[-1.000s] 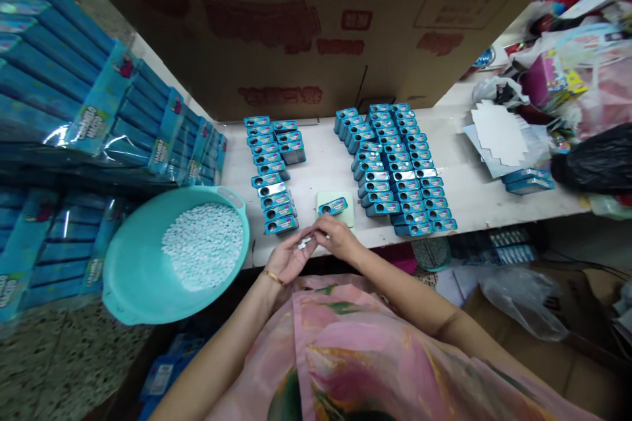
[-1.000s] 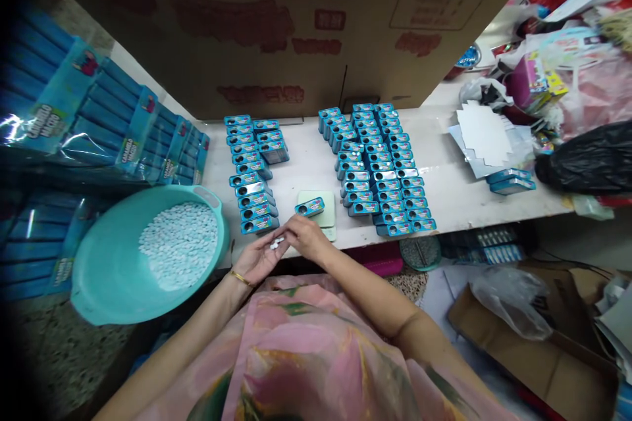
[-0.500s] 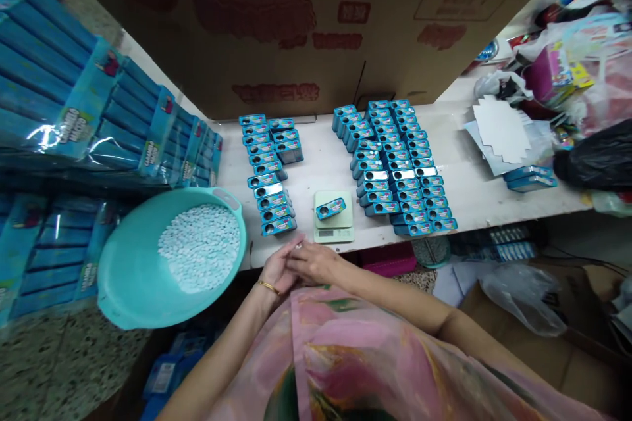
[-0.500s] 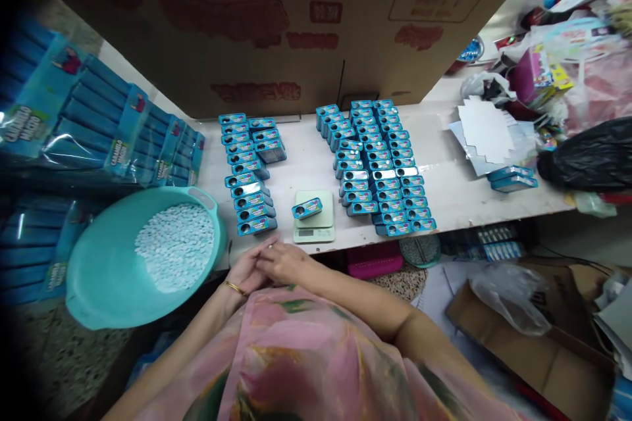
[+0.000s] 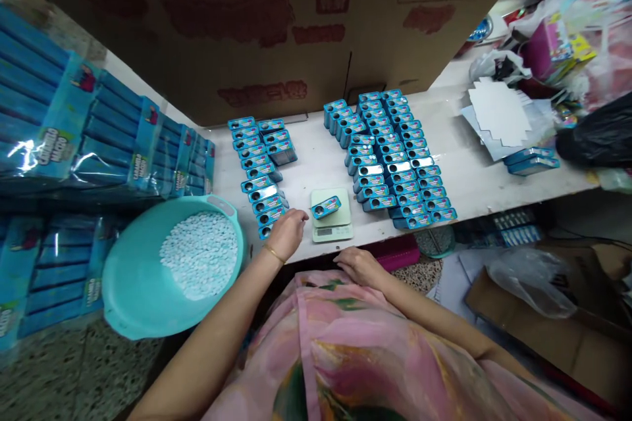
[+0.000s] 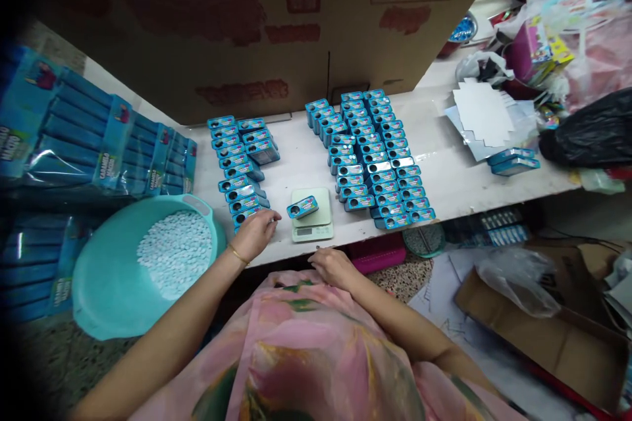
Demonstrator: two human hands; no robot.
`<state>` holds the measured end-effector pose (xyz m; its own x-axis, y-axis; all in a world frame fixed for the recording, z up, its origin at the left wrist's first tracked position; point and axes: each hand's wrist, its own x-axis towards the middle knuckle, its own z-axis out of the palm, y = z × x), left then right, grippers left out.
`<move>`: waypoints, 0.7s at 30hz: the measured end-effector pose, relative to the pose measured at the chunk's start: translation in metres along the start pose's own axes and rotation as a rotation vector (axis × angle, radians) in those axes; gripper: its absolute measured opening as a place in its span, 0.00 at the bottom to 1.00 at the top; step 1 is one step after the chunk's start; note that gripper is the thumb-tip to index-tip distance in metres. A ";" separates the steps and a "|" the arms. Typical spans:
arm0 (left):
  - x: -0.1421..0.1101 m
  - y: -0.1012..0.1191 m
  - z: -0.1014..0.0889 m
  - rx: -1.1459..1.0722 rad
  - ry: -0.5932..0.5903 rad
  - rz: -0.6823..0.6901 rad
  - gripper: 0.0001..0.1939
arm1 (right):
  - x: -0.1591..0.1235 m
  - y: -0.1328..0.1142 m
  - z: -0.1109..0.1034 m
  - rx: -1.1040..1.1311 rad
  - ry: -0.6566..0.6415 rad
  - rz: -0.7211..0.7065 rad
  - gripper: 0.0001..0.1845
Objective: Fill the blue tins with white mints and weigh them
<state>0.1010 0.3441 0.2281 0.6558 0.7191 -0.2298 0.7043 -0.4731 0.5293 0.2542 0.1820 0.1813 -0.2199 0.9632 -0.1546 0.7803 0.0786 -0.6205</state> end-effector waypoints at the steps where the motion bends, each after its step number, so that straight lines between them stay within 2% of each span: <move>1: 0.007 0.004 0.000 0.048 -0.009 0.028 0.12 | -0.002 0.002 0.001 0.002 0.003 0.017 0.12; 7: 0.027 0.019 0.006 0.241 -0.088 0.043 0.15 | -0.009 0.006 0.002 0.027 0.012 0.060 0.12; 12: 0.032 0.017 0.012 0.238 -0.084 0.056 0.16 | -0.012 0.012 0.003 0.033 0.012 0.092 0.12; 17: 0.032 0.010 0.013 0.050 -0.003 0.038 0.13 | -0.014 0.016 0.001 0.032 0.004 0.114 0.12; 21: 0.017 -0.011 0.007 -0.296 0.120 -0.107 0.12 | -0.011 0.025 -0.005 0.041 0.077 0.150 0.12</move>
<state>0.1059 0.3577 0.2127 0.5331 0.8200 -0.2083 0.6462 -0.2357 0.7259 0.2790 0.1744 0.1711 -0.0561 0.9804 -0.1891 0.7761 -0.0763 -0.6260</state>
